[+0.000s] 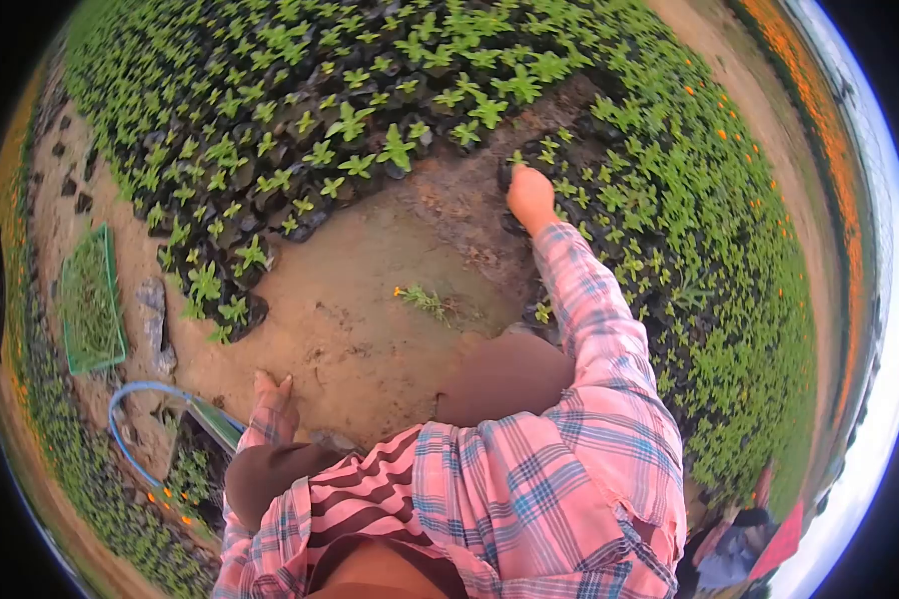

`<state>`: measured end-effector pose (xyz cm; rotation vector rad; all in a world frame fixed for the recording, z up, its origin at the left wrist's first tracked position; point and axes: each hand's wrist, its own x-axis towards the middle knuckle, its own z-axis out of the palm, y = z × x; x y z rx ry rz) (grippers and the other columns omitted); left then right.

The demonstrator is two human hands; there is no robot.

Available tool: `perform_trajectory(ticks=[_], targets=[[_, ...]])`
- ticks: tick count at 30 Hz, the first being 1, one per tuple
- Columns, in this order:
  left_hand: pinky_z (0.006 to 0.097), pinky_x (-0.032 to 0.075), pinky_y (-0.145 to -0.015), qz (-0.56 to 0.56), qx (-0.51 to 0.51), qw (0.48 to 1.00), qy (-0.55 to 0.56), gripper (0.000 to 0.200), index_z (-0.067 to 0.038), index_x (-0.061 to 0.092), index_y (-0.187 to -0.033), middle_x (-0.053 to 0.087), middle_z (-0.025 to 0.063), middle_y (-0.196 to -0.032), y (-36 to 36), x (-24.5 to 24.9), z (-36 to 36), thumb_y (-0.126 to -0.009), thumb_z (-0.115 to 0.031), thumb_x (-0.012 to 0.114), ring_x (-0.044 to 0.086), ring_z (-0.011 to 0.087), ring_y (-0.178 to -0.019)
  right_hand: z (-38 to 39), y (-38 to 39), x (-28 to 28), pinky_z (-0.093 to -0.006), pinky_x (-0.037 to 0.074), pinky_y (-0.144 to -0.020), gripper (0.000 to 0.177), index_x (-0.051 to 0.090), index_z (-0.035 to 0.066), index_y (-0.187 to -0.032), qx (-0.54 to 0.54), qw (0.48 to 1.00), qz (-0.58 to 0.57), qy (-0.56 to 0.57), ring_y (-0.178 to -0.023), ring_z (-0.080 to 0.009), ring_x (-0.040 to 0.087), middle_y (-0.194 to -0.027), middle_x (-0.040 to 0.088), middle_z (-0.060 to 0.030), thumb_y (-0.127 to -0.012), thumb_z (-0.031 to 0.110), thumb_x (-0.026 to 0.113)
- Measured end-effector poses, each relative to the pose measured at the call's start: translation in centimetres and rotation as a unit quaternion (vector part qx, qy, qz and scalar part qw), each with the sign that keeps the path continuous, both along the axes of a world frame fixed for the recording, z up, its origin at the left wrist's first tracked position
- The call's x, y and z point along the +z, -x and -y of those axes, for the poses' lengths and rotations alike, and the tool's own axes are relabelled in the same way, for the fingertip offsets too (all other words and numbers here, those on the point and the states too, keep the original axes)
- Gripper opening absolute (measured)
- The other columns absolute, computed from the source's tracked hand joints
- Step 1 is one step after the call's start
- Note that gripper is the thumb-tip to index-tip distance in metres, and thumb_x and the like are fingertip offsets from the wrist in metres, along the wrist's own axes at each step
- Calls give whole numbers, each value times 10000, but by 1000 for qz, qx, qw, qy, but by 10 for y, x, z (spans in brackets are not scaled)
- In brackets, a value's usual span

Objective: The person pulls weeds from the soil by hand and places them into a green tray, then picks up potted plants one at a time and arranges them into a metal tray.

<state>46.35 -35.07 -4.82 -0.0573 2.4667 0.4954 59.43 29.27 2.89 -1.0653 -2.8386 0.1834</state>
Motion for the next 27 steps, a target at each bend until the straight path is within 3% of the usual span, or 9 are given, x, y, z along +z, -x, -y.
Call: perform_trajectory(ticks=[2,4,7,13,20,22,24,25,27], targets=[[407,424,-948,27,104,980,-165,618,47,424,-1209,495,266,-1187,-18,-8,12,-754,-239,730,485,388,-1131,-2,2,-1,-469,474,-679,141,568,38,-802,68,997,-39,-13,-772,-373,596,-785,613,-178,-718,126,638],[399,427,-950,-8,108,982,-154,665,35,410,-1238,480,259,-1213,-25,55,-29,-740,-251,745,481,374,-1142,21,20,25,-458,466,-671,127,549,34,-781,142,988,-60,18,-755,-367,587,-762,597,-168,-714,94,638],[394,435,-939,34,5,997,74,723,16,388,-1262,468,244,-1230,-4,79,-47,-719,-280,763,483,357,-1147,71,65,68,-418,452,-648,144,522,20,-773,257,956,-60,124,-727,-351,572,-731,566,-157,-723,67,649],[407,444,-916,12,3,992,127,705,-10,425,-1180,495,231,-1188,2,51,-41,-677,-341,792,514,376,-1102,192,154,84,-418,459,-632,147,540,19,-742,475,823,12,311,-700,-346,581,-719,575,-160,-700,93,661],[402,457,-895,90,15,985,145,605,-25,491,-1061,503,206,-1191,10,47,-41,-659,-349,806,525,313,-1111,314,196,29,-450,506,-618,84,569,22,-801,612,773,5,169,-760,-357,628,-790,618,-186,-756,78,526],[384,466,-860,32,-157,987,-33,389,-132,603,-979,555,174,-945,-20,181,-74,-660,-307,741,561,313,-1036,322,188,11,-439,494,-651,101,526,29,-846,616,763,31,193,-774,-352,607,-806,580,-167,-782,107,523],[365,474,-826,-39,-384,901,-199,242,-238,716,-898,608,141,-698,-36,344,-119,-661,-265,677,598,314,-961,312,170,37,-445,496,-648,117,505,28,-883,623,761,7,181,-788,-356,606,-905,571,-182,-777,78,512],[283,483,-757,120,-347,926,-84,234,-210,721,-945,635,82,-1065,-41,367,-128,-725,-244,649,628,204,-926,306,163,30,-447,495,-650,135,499,24,-890,608,770,-57,184,-797,-357,600,-924,564,-183,-773,89,517],[291,489,-652,159,-312,937,-17,259,-243,718,-945,673,42,-914,-44,378,-139,-698,-223,643,650,209,-752,276,144,48,-432,499,-655,133,503,21,-879,545,811,-52,209,-820,-352,597,-895,564,-178,-766,89,518]])
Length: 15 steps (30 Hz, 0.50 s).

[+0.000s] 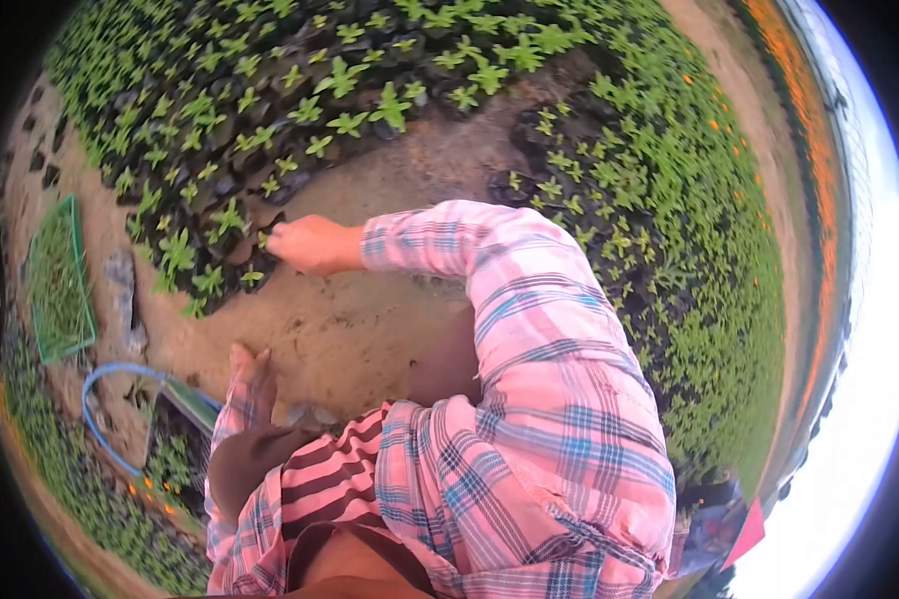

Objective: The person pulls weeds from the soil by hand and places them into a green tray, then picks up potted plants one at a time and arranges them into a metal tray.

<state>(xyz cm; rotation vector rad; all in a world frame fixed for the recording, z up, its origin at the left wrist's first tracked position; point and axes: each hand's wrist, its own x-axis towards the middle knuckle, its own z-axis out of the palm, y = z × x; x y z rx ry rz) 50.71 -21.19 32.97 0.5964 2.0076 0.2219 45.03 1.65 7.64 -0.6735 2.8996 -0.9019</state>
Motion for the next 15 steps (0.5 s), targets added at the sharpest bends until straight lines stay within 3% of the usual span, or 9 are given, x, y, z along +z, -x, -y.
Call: perform_trajectory(ticks=[3,4,6,7,8,10,12,15], targets=[[293,473,-562,-91,-97,987,-90,265,-245,716,-933,671,19,-787,-3,15,-29,-690,-211,617,626,213,-610,-79,-28,-24,-430,495,-738,196,557,25,-948,-218,976,26,-7,-856,-356,594,-918,590,-176,-764,83,521],[299,471,-575,-120,-53,986,-102,255,-232,701,-938,665,30,-801,13,-40,-14,-697,-210,620,622,219,-626,-111,-42,-27,-431,491,-769,209,582,27,-958,-317,948,20,-15,-868,-358,593,-924,603,-175,-765,78,521],[311,468,-600,-138,147,979,-5,240,-205,670,-948,654,50,-828,46,-250,65,-712,-208,625,615,231,-658,-179,-76,-27,-433,483,-808,158,630,23,-867,-477,878,-30,-16,-875,-368,590,-909,623,-191,-755,78,534],[318,467,-613,-147,195,970,18,235,-192,655,-953,648,61,-842,50,-294,86,-719,-206,628,611,236,-673,-213,-97,-33,-428,479,-783,175,604,11,-881,-520,848,-63,-84,-862,-368,583,-926,607,-192,-727,70,548],[324,465,-626,-151,226,962,32,232,-179,639,-957,642,71,-856,50,-315,99,-727,-205,631,608,242,-689,-231,-117,-15,-430,490,-776,222,579,-14,-942,-559,812,2,-171,-866,-391,581,-944,590,-234,-733,56,551],[336,462,-651,-150,262,953,40,233,-152,609,-967,630,92,-884,43,-326,109,-741,-202,637,601,254,-721,-257,-145,-9,-443,502,-774,288,534,-39,-1013,-679,713,41,-169,-865,-418,580,-948,567,-287,-742,54,556],[348,459,-676,-156,279,947,45,242,-125,578,-977,618,112,-911,39,-324,114,-756,-200,643,593,265,-752,-280,-164,-23,-466,488,-803,429,504,0,-1145,-688,696,101,-177,-923,-446,569,-970,565,-312,-751,125,620],[366,454,-714,-158,300,939,56,268,-85,532,-991,600,143,-953,35,-322,116,-778,-196,651,582,283,-799,-295,-170,-44,-472,484,-779,418,529,7,-1105,-651,732,93,-179,-859,-420,598,-909,612,-265,-740,160,664]])
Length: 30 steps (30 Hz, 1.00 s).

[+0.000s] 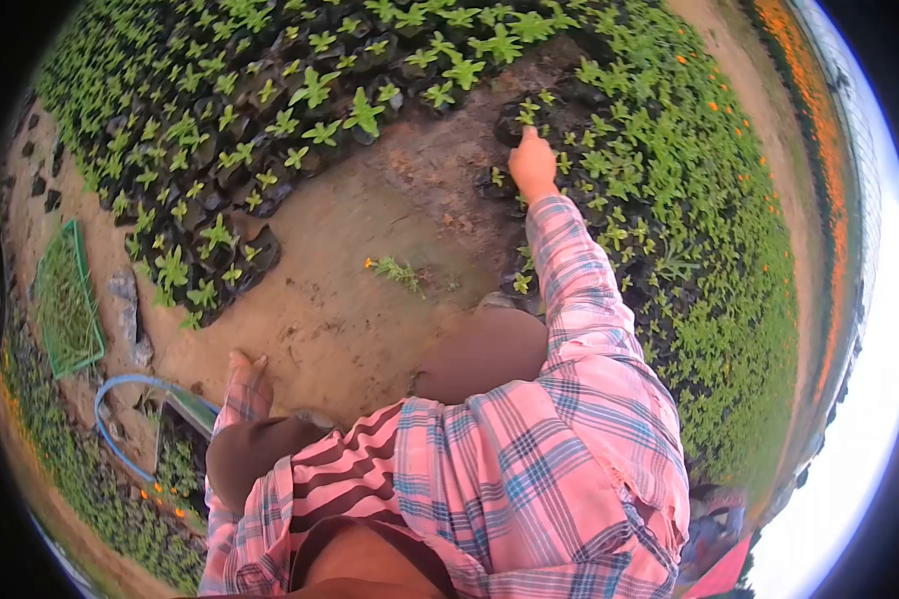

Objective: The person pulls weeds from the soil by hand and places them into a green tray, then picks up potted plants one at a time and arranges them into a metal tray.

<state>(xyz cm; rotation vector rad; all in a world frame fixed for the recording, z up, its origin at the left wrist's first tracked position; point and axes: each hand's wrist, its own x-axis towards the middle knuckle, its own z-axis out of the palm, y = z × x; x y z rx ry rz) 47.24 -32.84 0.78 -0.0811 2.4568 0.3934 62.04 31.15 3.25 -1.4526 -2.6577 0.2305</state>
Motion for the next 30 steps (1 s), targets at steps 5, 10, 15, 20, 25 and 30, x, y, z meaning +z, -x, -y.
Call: perform_trajectory(ticks=[5,10,15,20,25,30], targets=[[397,447,-778,0,6,1000,16,336,-18,456,-1016,570,195,-1022,2,3,-13,-815,-189,665,564,312,-878,-21,-1,-14,-485,471,-703,191,575,8,-815,126,990,-44,-47,-789,-409,601,-780,617,-225,-744,164,659],[419,467,-880,36,23,998,41,576,14,430,-1150,535,259,-1150,13,-19,-6,-757,-267,743,538,391,-1081,35,32,51,-441,471,-659,171,578,9,-788,190,970,-135,65,-748,-361,602,-770,605,-183,-722,149,648],[418,483,-843,51,21,995,83,518,20,434,-1121,540,255,-1121,13,5,-20,-771,-230,723,562,378,-1031,120,101,85,-418,470,-634,169,586,13,-770,382,899,-135,164,-709,-346,589,-731,578,-164,-677,150,621],[348,499,-772,115,183,945,-245,318,-23,431,-1027,546,167,-961,-4,56,-40,-809,-101,649,565,265,-855,193,151,36,-447,478,-660,184,538,28,-810,536,817,-123,174,-762,-361,584,-786,563,-162,-710,176,585],[407,478,-816,12,46,996,-78,403,5,439,-1053,550,228,-1039,11,-48,19,-779,-139,697,558,357,-953,199,134,28,-431,495,-747,227,584,39,-976,532,805,-116,237,-866,-339,599,-938,595,-176,-770,116,527],[445,462,-839,14,29,999,-24,464,25,446,-1063,557,266,-1076,7,-32,11,-753,-167,734,550,415,-1008,83,67,16,-431,481,-782,242,613,38,-956,185,961,-201,-39,-848,-363,573,-909,576,-190,-720,66,563]])
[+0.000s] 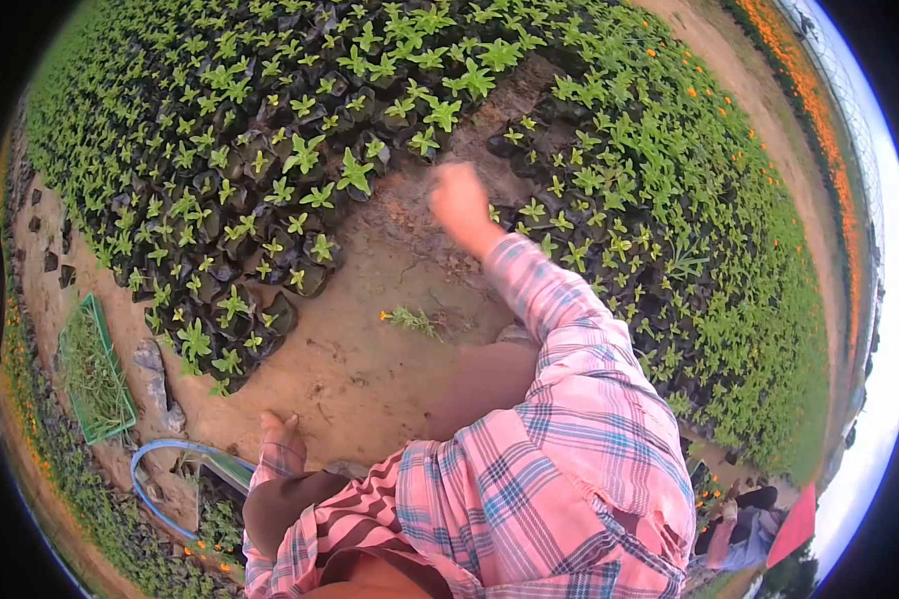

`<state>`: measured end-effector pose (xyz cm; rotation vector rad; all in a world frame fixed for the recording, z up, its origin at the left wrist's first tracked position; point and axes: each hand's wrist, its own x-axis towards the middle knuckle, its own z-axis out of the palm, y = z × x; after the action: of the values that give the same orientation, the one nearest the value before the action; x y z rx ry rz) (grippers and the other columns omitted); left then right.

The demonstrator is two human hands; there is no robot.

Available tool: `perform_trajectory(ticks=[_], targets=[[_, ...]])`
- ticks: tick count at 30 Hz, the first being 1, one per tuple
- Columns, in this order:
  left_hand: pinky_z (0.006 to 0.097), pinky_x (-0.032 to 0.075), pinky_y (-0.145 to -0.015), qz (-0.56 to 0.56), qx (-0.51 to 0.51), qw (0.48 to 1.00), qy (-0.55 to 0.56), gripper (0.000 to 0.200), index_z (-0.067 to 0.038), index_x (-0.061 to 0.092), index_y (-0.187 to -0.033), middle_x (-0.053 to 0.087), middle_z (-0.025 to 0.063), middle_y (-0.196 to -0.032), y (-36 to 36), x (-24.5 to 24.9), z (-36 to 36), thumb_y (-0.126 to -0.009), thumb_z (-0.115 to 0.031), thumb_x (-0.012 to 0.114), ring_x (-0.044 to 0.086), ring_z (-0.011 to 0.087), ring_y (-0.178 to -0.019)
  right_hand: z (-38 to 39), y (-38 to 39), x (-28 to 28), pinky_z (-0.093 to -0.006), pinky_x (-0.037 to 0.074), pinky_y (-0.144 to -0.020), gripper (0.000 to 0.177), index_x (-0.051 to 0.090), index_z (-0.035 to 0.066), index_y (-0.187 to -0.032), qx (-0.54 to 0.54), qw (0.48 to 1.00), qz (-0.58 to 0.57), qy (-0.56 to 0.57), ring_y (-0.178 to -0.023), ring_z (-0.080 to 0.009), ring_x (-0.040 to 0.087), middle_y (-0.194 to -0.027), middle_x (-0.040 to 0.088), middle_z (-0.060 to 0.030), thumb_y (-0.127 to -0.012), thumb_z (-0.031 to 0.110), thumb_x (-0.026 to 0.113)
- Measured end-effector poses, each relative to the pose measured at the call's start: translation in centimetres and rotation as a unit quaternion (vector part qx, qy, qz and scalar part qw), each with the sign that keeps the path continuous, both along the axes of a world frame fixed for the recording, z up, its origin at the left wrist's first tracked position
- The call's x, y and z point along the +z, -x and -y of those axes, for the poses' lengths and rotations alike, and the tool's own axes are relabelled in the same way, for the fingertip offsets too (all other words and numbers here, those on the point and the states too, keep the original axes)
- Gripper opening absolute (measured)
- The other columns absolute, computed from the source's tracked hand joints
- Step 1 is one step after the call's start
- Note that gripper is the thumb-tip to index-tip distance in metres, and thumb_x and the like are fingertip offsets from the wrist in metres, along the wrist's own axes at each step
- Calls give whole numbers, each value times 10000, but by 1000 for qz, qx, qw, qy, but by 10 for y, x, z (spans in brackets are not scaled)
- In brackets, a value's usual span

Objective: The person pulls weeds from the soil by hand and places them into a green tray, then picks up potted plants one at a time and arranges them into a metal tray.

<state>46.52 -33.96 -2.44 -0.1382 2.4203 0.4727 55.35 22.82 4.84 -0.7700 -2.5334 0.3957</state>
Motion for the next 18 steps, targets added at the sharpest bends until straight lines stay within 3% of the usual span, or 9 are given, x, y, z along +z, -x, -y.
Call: perform_trajectory(ticks=[1,3,5,7,9,10,15,18], targets=[[442,464,-832,-5,-13,1000,7,457,25,448,-1051,566,262,-1057,-1,16,-11,-753,-168,736,555,410,-1002,-27,-19,4,-441,482,-793,289,602,36,-997,-52,995,57,-70,-851,-387,575,-954,560,-216,-710,67,580],[438,462,-818,1,-14,1000,14,428,17,445,-1040,565,250,-1037,0,23,-13,-767,-163,720,551,393,-979,-62,-38,11,-444,488,-811,402,535,44,-1127,-255,959,102,70,-880,-407,578,-1076,499,-259,-735,91,606],[434,461,-804,14,-6,1000,10,399,9,441,-1030,563,239,-1016,-3,26,-9,-781,-159,704,548,376,-956,-83,-52,8,-440,511,-745,410,501,33,-1183,-277,950,129,58,-839,-420,599,-1127,446,-286,-784,100,563],[431,459,-789,23,3,1000,8,370,1,438,-1019,561,227,-996,-6,30,-4,-796,-154,688,544,360,-933,-100,-58,-10,-453,504,-738,367,500,29,-1158,-259,958,117,35,-835,-417,597,-1074,495,-275,-798,91,536],[427,457,-775,31,10,999,5,341,-7,434,-1009,560,215,-976,-10,34,0,-810,-150,672,540,343,-911,-117,-58,-33,-475,479,-763,380,500,61,-1140,-186,974,125,40,-893,-409,577,-1008,553,-230,-779,100,612],[425,457,-768,34,13,999,4,327,-11,433,-1003,559,210,-965,-11,35,1,-817,-148,664,538,335,-899,-119,-58,-42,-484,464,-742,280,539,47,-1049,-191,978,87,12,-872,-401,577,-890,589,-204,-780,96,600],[416,452,-732,40,20,999,5,259,-31,424,-977,555,181,-914,-7,36,-5,-853,-137,625,529,293,-842,-115,-52,-28,-449,472,-718,89,572,31,-817,-96,995,3,-20,-792,-381,589,-785,602,-195,-772,105,588],[411,450,-711,51,30,998,5,220,-43,419,-961,553,163,-884,0,32,-18,-874,-130,601,523,267,-808,-83,-44,-11,-378,474,-670,122,555,21,-803,-41,989,-12,144,-754,-336,594,-745,583,-154,-752,101,633]])
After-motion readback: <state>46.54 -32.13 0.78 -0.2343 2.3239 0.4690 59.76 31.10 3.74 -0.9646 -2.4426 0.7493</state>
